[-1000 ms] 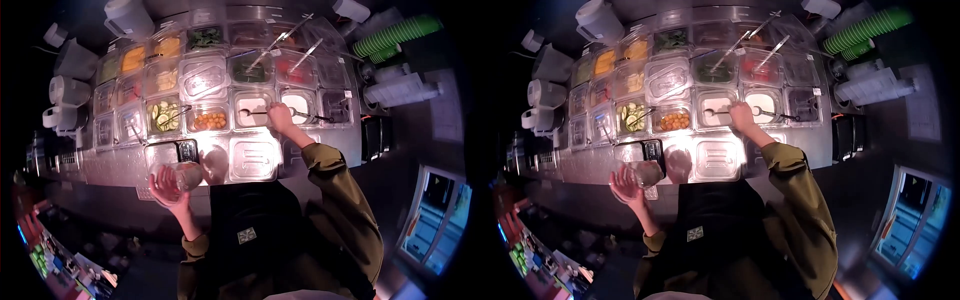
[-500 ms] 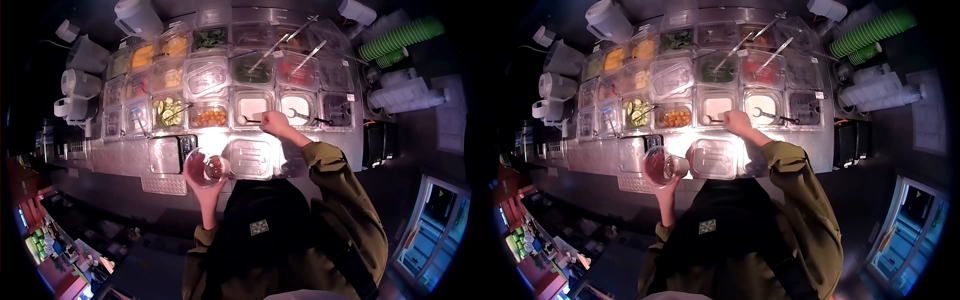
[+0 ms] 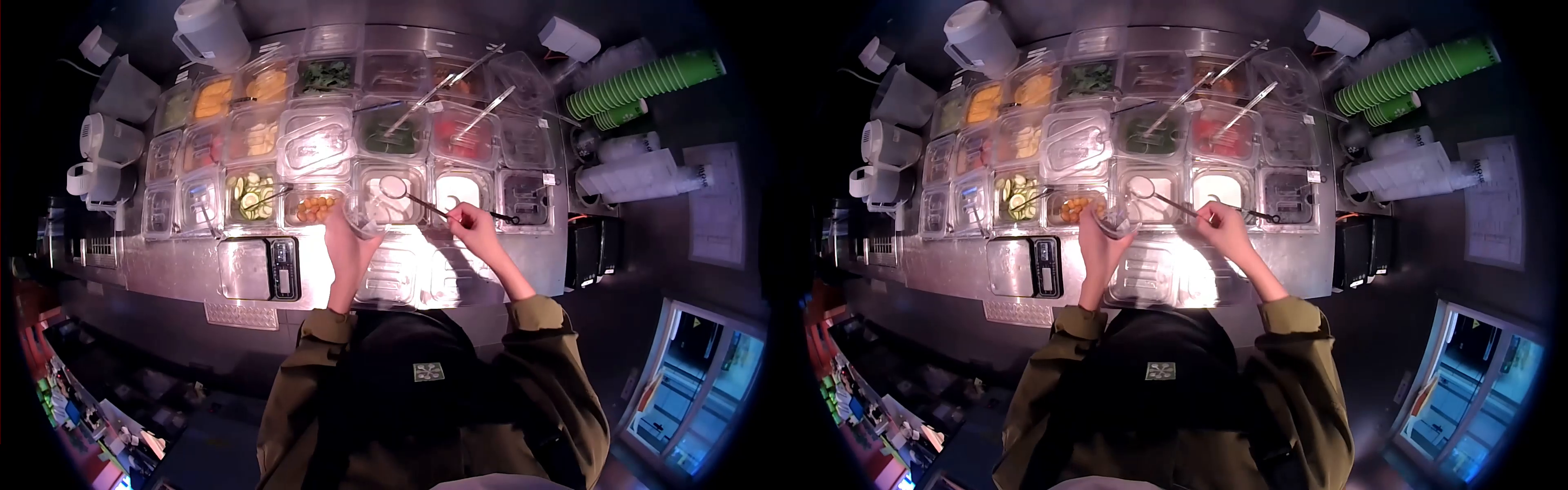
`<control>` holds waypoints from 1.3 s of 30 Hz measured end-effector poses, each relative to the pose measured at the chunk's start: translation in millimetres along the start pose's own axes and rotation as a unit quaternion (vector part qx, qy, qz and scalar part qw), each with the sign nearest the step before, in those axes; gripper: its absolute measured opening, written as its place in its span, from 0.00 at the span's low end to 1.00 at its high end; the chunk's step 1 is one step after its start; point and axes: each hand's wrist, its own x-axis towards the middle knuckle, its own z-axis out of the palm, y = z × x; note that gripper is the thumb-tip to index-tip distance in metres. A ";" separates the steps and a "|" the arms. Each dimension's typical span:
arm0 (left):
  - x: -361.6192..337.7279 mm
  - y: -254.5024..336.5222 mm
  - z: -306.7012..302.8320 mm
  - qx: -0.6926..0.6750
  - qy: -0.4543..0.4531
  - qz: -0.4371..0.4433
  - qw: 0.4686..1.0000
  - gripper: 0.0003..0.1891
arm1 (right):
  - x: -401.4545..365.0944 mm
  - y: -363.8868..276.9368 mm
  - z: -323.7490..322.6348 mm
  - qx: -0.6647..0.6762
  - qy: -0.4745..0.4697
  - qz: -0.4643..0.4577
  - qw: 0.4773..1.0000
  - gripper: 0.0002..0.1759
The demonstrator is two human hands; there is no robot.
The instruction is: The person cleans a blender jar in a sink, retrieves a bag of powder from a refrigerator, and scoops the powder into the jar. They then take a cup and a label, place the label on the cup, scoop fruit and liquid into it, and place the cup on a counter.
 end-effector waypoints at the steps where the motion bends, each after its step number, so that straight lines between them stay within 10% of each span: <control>1: 4.5 -1.9 6.7 -0.012 -0.006 0.006 1.000 0.47 | -10.2 -33.0 -2.4 -0.073 0.019 -0.050 0.996 0.04; 4: 11.2 7.4 15.5 -0.075 -0.026 0.011 0.997 0.47 | -28.4 -65.3 2.8 -0.304 0.027 -0.243 0.921 0.13; 12: 13.3 1.5 31.4 -0.255 -0.016 0.054 0.965 0.48 | -38.9 -77.1 6.7 -0.342 0.055 -0.297 0.890 0.15; 25: 12.0 -10.2 34.5 -0.263 -0.017 0.061 0.963 0.48 | -41.9 -71.6 5.0 -0.306 0.050 -0.243 0.919 0.10; 30: 12.4 -21.0 29.7 -0.319 -0.049 0.061 0.944 0.49 | -40.8 -40.6 5.8 0.104 -0.079 0.099 0.986 0.06; 39: -5.4 -56.8 -16.0 -0.261 0.013 0.019 0.965 0.52 | 18.1 25.6 39.3 -0.051 -0.010 -0.013 0.999 0.08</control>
